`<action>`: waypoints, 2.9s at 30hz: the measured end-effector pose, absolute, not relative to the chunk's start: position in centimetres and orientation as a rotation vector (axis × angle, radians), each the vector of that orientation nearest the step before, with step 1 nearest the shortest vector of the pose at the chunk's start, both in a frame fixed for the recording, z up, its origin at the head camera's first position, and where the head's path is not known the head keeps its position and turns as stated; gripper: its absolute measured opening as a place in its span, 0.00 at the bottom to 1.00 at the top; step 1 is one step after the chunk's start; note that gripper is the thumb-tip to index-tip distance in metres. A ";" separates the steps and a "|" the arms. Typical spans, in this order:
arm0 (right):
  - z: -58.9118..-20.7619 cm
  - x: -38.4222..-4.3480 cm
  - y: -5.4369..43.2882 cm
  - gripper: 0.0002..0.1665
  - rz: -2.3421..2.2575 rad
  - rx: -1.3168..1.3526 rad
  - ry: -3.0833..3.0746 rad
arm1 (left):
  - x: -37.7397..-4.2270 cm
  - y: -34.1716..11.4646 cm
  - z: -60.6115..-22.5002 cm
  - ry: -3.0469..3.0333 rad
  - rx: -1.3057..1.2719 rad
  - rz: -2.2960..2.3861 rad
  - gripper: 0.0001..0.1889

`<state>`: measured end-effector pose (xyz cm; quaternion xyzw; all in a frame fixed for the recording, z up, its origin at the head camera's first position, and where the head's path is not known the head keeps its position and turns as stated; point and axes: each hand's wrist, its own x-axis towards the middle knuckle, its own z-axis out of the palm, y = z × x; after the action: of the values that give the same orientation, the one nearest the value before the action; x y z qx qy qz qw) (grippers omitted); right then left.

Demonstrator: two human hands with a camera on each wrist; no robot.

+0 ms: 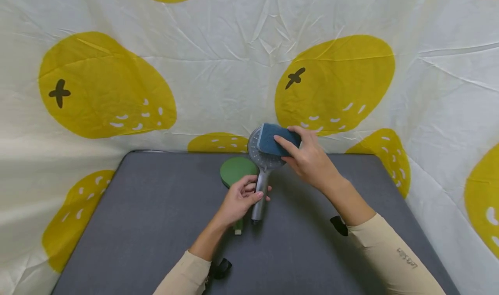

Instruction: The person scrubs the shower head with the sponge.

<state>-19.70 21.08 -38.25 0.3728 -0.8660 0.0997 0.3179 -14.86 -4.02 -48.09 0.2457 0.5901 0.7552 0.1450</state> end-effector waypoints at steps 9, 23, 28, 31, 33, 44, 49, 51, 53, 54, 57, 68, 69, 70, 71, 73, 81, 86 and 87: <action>-37.7 -20.4 22.2 0.39 0.316 0.913 -2.275 | -14.6 -3.9 -48.5 1.732 0.663 2.166 0.27; -41.6 -16.9 20.9 0.39 0.339 1.007 -2.269 | -14.5 -3.6 -48.4 1.760 0.624 2.196 0.28; -43.0 -15.3 19.9 0.31 0.347 1.071 -2.277 | -14.5 -3.8 -48.6 1.744 0.645 2.226 0.26; -43.3 -14.9 19.6 0.35 0.342 1.101 -2.277 | -14.5 -3.9 -48.7 1.746 0.660 2.248 0.25; -43.2 -14.8 19.7 0.33 0.333 1.101 -2.279 | -14.6 -4.0 -48.7 1.732 0.670 2.254 0.25; -39.7 -16.8 21.1 0.42 0.289 0.968 -2.290 | -14.5 -4.2 -48.5 1.713 0.710 2.215 0.25; -38.1 -18.3 22.0 0.41 0.315 0.901 -2.310 | -14.3 -4.3 -48.5 1.704 0.714 2.208 0.25; -37.7 -18.8 22.3 0.40 0.368 0.868 -2.321 | -14.2 -4.3 -48.6 1.688 0.707 2.208 0.25; -37.6 -19.3 22.5 0.41 0.420 0.841 -2.329 | -14.2 -4.2 -48.7 1.669 0.709 2.205 0.25; -37.6 -19.4 22.5 0.41 0.438 0.832 -2.333 | -14.2 -4.2 -48.8 1.661 0.714 2.204 0.25; -37.9 -19.5 22.5 0.41 0.449 0.830 -2.334 | -14.2 -4.2 -48.9 1.650 0.729 2.206 0.25; -40.9 -17.5 20.3 0.38 0.594 0.903 -2.300 | -14.1 -3.8 -48.6 1.604 0.703 2.255 0.23; -41.3 -17.3 20.1 0.36 0.602 0.903 -2.289 | -14.1 -3.7 -48.5 1.586 0.702 2.262 0.23; -41.7 -17.2 19.9 0.35 0.606 0.903 -2.278 | -14.0 -3.7 -48.5 1.565 0.701 2.268 0.23; -42.0 -17.0 19.7 0.34 0.611 0.904 -2.268 | -14.0 -3.6 -48.4 1.542 0.707 2.273 0.23; -42.5 -16.6 19.3 0.33 0.604 0.914 -2.246 | -14.0 -3.6 -48.4 1.494 0.723 2.276 0.24; -43.7 -15.7 18.8 0.26 0.491 1.004 -2.176 | -13.9 -3.7 -48.1 1.427 0.771 2.241 0.27; -44.0 -15.5 18.8 0.24 0.493 1.024 -2.120 | -14.1 -4.0 -47.8 1.397 0.759 2.194 0.28; -44.0 -15.5 18.8 0.24 0.491 1.027 -2.110 | -14.1 -4.0 -47.8 1.396 0.758 2.187 0.29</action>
<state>-15.48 18.77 -43.97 0.3989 -0.8200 0.1908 0.3635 -14.11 -4.03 -47.79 0.2738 0.5040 0.7898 0.2175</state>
